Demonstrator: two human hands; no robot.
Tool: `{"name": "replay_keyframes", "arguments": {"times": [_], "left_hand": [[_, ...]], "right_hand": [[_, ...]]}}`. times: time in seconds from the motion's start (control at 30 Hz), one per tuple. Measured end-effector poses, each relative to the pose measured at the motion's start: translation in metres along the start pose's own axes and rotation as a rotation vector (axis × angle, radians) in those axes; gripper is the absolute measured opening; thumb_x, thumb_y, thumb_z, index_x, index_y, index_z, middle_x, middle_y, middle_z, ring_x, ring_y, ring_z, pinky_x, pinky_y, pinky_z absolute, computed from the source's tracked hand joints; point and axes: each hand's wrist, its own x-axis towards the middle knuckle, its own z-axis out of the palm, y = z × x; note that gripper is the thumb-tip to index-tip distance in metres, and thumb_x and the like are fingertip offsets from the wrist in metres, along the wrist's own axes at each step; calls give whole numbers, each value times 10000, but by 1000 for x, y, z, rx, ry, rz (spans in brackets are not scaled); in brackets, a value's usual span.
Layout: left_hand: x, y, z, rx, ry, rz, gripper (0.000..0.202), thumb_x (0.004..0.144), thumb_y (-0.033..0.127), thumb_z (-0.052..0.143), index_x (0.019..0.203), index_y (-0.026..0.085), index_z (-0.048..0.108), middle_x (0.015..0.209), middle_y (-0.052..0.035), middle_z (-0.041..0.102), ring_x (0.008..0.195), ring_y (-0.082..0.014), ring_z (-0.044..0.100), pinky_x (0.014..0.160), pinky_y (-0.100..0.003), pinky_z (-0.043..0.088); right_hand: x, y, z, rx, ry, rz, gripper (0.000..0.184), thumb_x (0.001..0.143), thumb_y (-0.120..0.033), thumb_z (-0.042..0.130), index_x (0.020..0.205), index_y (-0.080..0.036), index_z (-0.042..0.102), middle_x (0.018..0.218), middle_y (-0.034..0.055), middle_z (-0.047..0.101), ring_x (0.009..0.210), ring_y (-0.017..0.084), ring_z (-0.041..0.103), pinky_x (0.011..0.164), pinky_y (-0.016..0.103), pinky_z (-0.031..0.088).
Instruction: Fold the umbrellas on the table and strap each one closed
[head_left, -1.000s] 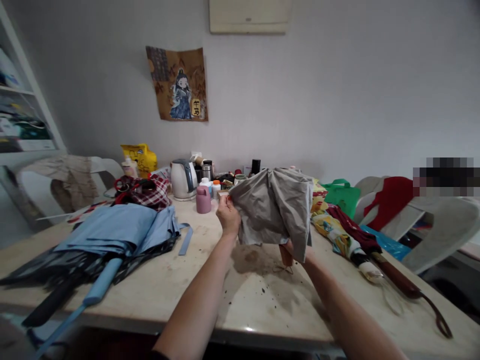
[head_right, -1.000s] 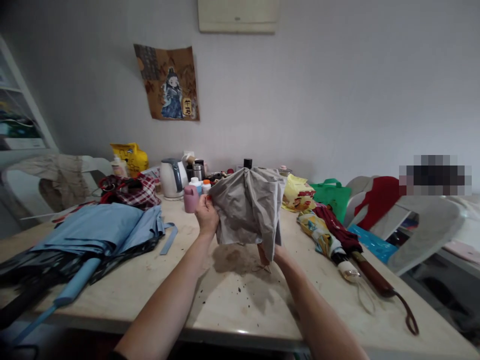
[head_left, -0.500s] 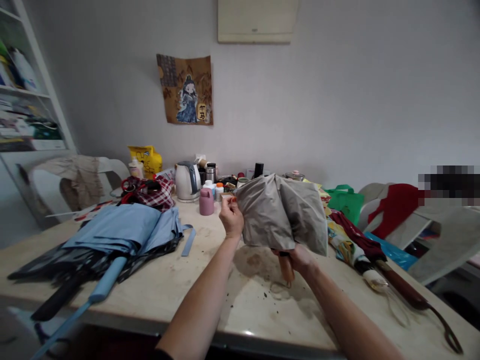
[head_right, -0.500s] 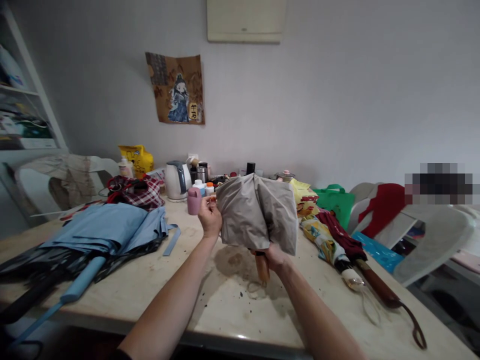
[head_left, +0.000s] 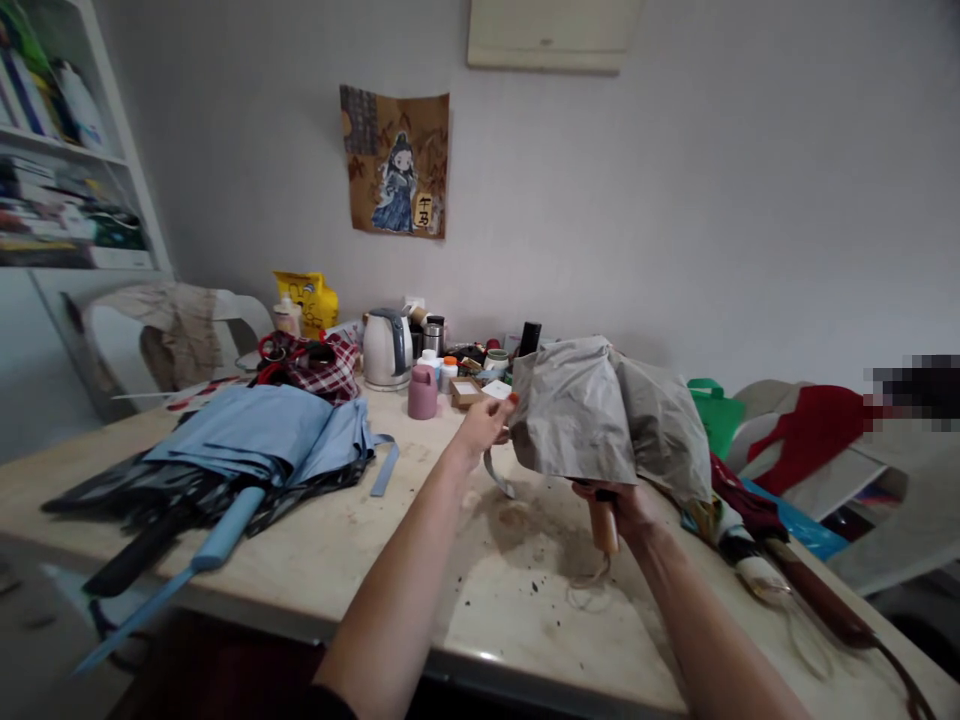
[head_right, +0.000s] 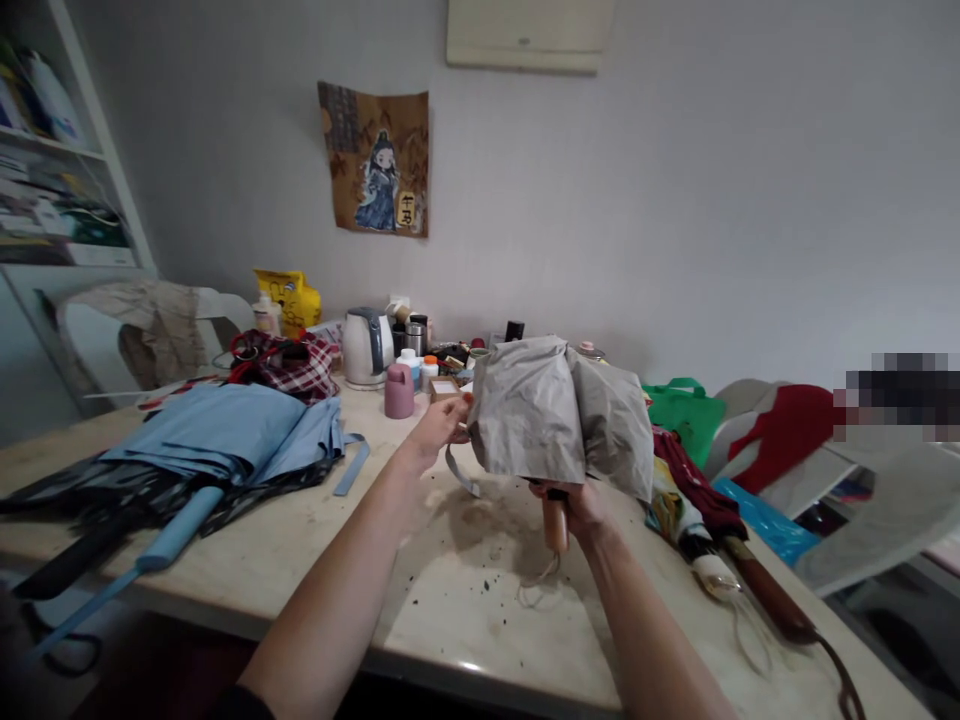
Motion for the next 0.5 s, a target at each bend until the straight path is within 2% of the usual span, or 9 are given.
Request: {"name": "replay_keyframes", "arguments": {"times": [0.07, 0.13, 0.2, 0.3, 0.4, 0.5], "left_hand": [[-2, 3, -8, 35, -155, -32, 601, 493, 566, 869, 860, 123, 693, 685, -52, 680, 552, -139, 623, 527, -241, 474], [-3, 5, -17, 34, -266, -61, 575, 497, 463, 907, 903, 114, 701, 684, -80, 697, 573, -160, 654, 533, -244, 478], [-3, 5, -24, 5, -323, -82, 540, 514, 419, 912, 898, 107, 697, 650, -97, 699, 555, -168, 660, 516, -242, 474], [-1, 0, -30, 2, -356, -79, 502, 561, 437, 879, 897, 114, 694, 610, -94, 693, 476, -152, 626, 483, -245, 470], [4, -11, -28, 136, -231, -15, 358, 633, 404, 821, 823, 119, 714, 559, -74, 669, 427, -132, 573, 471, -247, 464], [11, -18, -24, 252, 37, 66, 143, 663, 252, 766, 668, 134, 686, 553, -55, 647, 512, -150, 591, 553, -273, 500]], "right_hand": [[0, -3, -1, 62, 12, 36, 240, 413, -249, 743, 541, -211, 544, 532, -6, 537, 508, 139, 468, 521, 311, 447], [-1, -8, -1, 107, 19, 60, 221, 405, -205, 712, 545, -211, 542, 536, -15, 529, 505, 129, 449, 522, 316, 439], [-2, -12, 0, 132, 29, 70, 211, 396, -189, 695, 538, -210, 541, 537, -21, 525, 499, 119, 426, 507, 310, 423], [-3, -15, 0, 159, 40, 74, 218, 384, -174, 690, 514, -208, 518, 521, -33, 505, 491, 104, 403, 497, 295, 410], [-3, -14, -1, 149, 13, 35, 226, 402, -194, 698, 526, -214, 511, 503, -39, 490, 478, 102, 387, 505, 307, 420], [-3, -12, 0, 59, -28, -24, 232, 439, -271, 724, 552, -218, 528, 505, -24, 505, 476, 118, 407, 511, 321, 426]]}}
